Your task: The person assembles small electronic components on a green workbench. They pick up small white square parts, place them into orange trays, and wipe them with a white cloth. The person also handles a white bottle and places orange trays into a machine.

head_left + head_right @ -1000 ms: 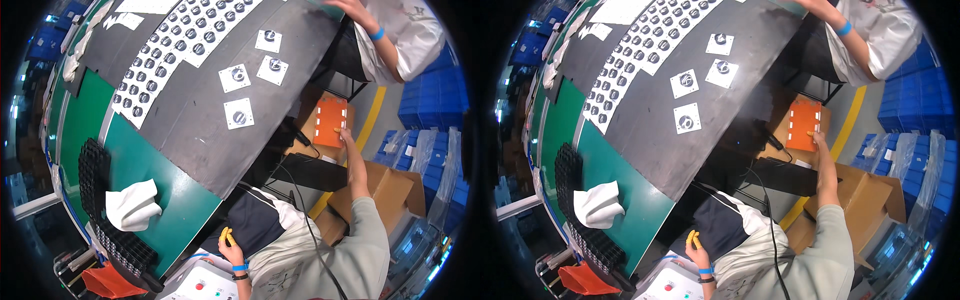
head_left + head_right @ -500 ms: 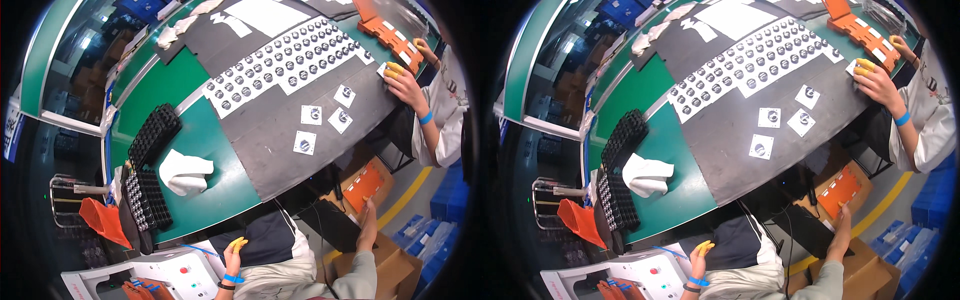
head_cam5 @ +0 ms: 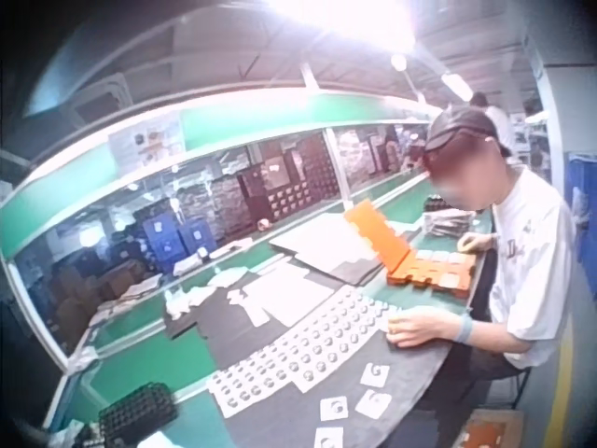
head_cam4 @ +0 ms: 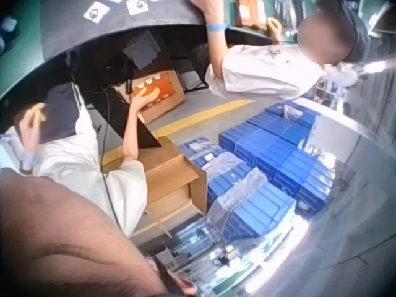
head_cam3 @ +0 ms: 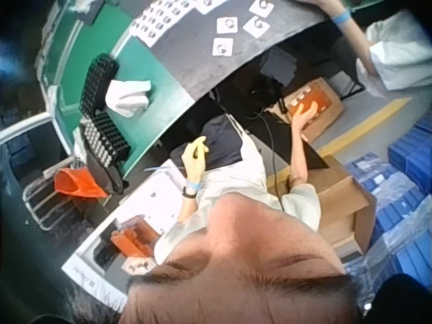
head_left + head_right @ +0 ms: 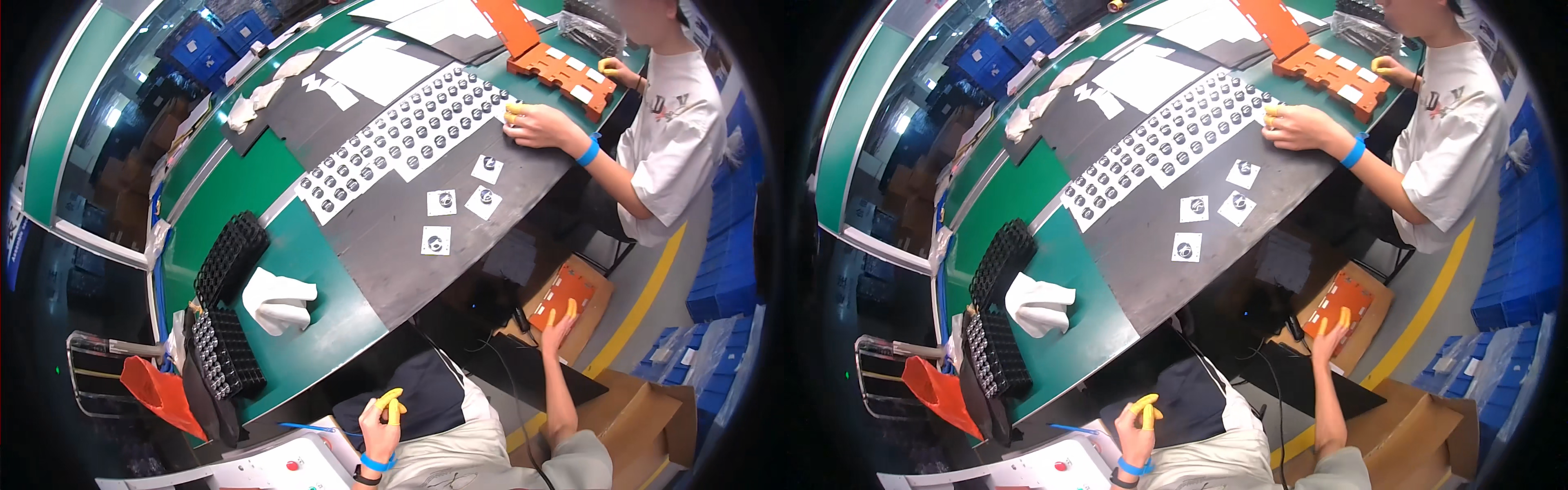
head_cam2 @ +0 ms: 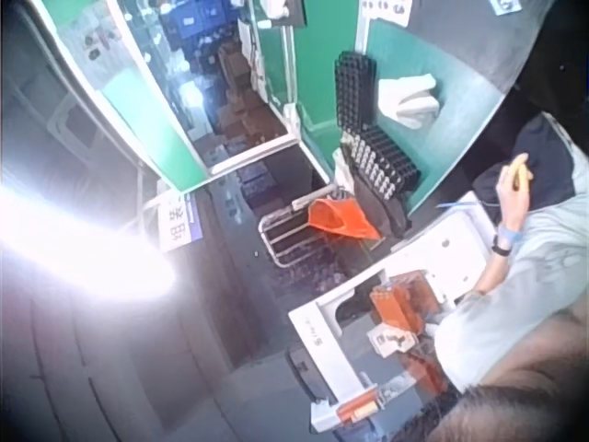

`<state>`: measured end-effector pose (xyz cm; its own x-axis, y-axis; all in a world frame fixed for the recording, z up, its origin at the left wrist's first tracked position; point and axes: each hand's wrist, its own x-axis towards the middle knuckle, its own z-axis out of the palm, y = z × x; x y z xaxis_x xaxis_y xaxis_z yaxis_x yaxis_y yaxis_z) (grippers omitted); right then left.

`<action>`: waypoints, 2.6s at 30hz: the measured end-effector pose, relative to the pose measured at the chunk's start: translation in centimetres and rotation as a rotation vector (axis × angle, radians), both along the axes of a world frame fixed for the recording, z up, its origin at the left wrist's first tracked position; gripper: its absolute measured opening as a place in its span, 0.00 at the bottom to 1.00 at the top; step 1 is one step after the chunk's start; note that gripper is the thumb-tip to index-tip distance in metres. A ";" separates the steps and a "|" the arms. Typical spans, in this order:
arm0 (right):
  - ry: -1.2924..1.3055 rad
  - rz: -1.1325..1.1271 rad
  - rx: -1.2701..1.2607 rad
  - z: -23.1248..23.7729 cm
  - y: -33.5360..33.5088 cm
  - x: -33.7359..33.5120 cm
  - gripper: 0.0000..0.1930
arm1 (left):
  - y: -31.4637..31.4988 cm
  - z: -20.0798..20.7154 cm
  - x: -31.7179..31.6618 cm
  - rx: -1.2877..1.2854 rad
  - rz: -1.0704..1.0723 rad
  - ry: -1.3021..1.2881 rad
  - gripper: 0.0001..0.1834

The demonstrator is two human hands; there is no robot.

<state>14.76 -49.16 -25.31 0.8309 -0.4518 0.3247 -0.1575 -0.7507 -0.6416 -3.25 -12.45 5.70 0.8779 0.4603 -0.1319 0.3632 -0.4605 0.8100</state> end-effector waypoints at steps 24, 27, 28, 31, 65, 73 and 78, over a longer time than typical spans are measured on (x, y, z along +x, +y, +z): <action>-0.489 1.007 0.084 33.0 22.9 -0.8 0.20 | 7.5 5.2 6.6 0.253 0.004 -0.630 0.07; -0.264 0.701 0.039 36.0 23.5 2.4 0.36 | 7.9 5.1 5.9 0.138 0.063 -0.622 0.07; -0.317 0.689 -0.090 36.4 23.5 3.9 0.35 | 8.0 5.3 5.5 0.110 0.082 -0.628 0.07; -0.255 0.589 -0.254 35.8 23.4 7.8 0.32 | 8.0 5.7 5.3 0.046 0.085 -0.666 0.07; -0.319 1.371 0.300 41.4 36.1 0.8 0.18 | 11.3 7.5 5.5 -0.703 0.157 -0.693 0.18; -0.116 0.902 -0.082 38.2 30.2 8.7 0.15 | 15.1 12.1 10.0 0.271 0.315 -0.646 0.27; -0.058 0.901 -0.101 37.3 29.3 10.0 0.15 | 16.7 11.8 14.7 0.210 0.217 -0.586 0.40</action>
<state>24.72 -19.91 12.02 0.8369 0.3939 0.3800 0.5470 -0.6273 -0.5543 11.43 4.28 17.52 0.6616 0.5987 0.4514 -0.0080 -0.5963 0.8027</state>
